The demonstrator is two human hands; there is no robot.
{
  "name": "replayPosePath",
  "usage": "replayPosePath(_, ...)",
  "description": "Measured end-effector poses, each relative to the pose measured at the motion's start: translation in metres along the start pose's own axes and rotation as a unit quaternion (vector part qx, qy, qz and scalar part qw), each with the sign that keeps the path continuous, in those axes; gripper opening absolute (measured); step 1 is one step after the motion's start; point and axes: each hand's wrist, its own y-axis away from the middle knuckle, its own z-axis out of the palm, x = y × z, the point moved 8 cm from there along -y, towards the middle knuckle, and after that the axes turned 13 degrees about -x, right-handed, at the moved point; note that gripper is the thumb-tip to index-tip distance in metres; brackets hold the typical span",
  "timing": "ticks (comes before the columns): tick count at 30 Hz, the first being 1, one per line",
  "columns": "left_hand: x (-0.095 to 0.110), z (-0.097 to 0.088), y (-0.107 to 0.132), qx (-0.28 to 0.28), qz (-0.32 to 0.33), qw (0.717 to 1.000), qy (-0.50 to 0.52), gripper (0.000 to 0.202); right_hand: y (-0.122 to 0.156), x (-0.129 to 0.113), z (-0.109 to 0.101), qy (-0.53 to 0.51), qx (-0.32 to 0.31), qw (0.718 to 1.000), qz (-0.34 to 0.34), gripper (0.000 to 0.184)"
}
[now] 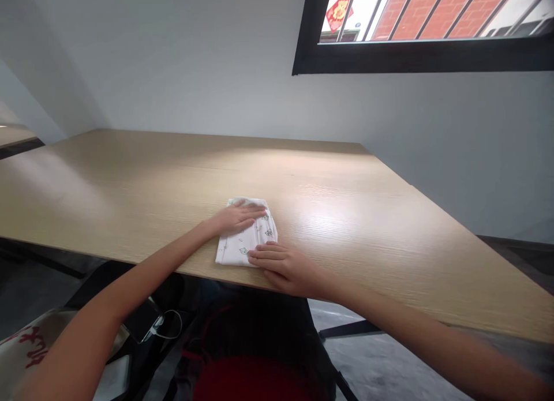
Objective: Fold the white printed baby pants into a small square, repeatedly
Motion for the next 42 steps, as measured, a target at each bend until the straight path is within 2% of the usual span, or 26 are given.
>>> replayPosePath(2, -0.016, -0.007, 0.001, 0.039, -0.037, 0.998, -0.025, 0.042, 0.007, 0.0, -0.002, -0.02, -0.011, 1.0, -0.008, 0.039)
replayPosePath(4, -0.016, -0.009, 0.014, 0.072, -0.056, 0.994, -0.051, 0.041, 0.013, 0.004, -0.007, -0.018, -0.024, 1.0, -0.005, 0.042)
replayPosePath(7, 0.004, 0.003, 0.041, 0.083, -0.06, 0.993, -0.055, 0.041, 0.014, 0.019, -0.017, 0.04, -0.019, 0.998, 0.035, 0.047)
replayPosePath(10, 0.025, 0.021, 0.066, 0.055, -0.084, 0.995, -0.017, 0.056, 0.009, 0.029, -0.015, 0.12, -0.047, 0.991, 0.043, 0.037)
replayPosePath(13, 0.04, 0.033, 0.086, 0.049, -0.103, 0.993, 0.013, 0.069, 0.006, 0.027, -0.008, 0.156, -0.062, 0.985, 0.029, 0.023)
replayPosePath(16, 0.054, 0.042, 0.099, 0.061, -0.099, 0.993, 0.02, 0.076, 0.011, 0.012, -0.008, 0.119, -0.028, 0.992, 0.024, 0.021)
replayPosePath(18, 0.063, 0.046, 0.106, 0.08, -0.088, 0.993, 0.02, 0.068, 0.018, 0.001, -0.008, 0.073, -0.004, 0.997, 0.036, 0.026)
replayPosePath(20, 0.072, 0.048, 0.113, 0.101, -0.069, 0.992, 0.028, 0.052, 0.026, -0.008, -0.006, 0.049, 0.005, 0.997, 0.055, 0.044)
replayPosePath(21, 0.076, 0.047, 0.116, 0.11, -0.059, 0.991, 0.039, 0.049, 0.03, -0.012, -0.005, 0.048, 0.004, 0.997, 0.058, 0.047)
replayPosePath(23, 0.079, 0.042, 0.119, 0.118, -0.043, 0.988, 0.084, 0.042, 0.033, -0.019, -0.004, 0.046, 0.007, 0.998, 0.046, 0.035)
replayPosePath(26, 0.064, 0.021, 0.114, 0.147, -0.063, 0.963, 0.216, 0.022, 0.027, -0.013, -0.016, -0.016, 0.039, 0.998, 0.041, 0.014)
replayPosePath(28, 0.037, 0.01, 0.105, 0.182, -0.13, 0.918, 0.328, 0.027, 0.015, 0.01, -0.027, -0.104, 0.066, 0.988, 0.092, 0.014)
replayPosePath(30, 0.005, 0.006, 0.091, 0.205, -0.206, 0.87, 0.399, 0.039, 0.002, 0.046, -0.033, -0.203, 0.094, 0.958, 0.178, 0.019)
replayPosePath(31, -0.009, 0.006, 0.083, 0.208, -0.234, 0.856, 0.411, 0.042, -0.003, 0.065, -0.034, -0.242, 0.106, 0.938, 0.223, 0.022)
replayPosePath(33, -0.034, 0.006, 0.068, 0.209, -0.272, 0.852, 0.396, 0.042, -0.011, 0.099, -0.03, -0.278, 0.115, 0.902, 0.31, 0.026)
replayPosePath(35, -0.05, 0.006, 0.063, 0.222, -0.31, 0.852, 0.359, 0.035, -0.016, 0.119, -0.027, -0.269, 0.107, 0.886, 0.363, 0.026)
replayPosePath(36, -0.054, 0.006, 0.064, 0.232, -0.328, 0.852, 0.336, 0.032, -0.019, 0.123, -0.027, -0.254, 0.1, 0.887, 0.372, 0.027)
replayPosePath(38, -0.052, 0.001, 0.07, 0.26, -0.349, 0.854, 0.285, 0.035, -0.024, 0.118, -0.032, -0.197, 0.096, 0.909, 0.355, 0.035)
replayPosePath(40, -0.04, -0.006, 0.075, 0.29, -0.347, 0.861, 0.235, 0.045, -0.03, 0.099, -0.039, -0.092, 0.101, 0.937, 0.321, 0.04)
replayPosePath(42, -0.025, -0.012, 0.074, 0.308, -0.319, 0.879, 0.176, 0.048, -0.039, 0.077, -0.039, 0.021, 0.095, 0.955, 0.28, 0.039)
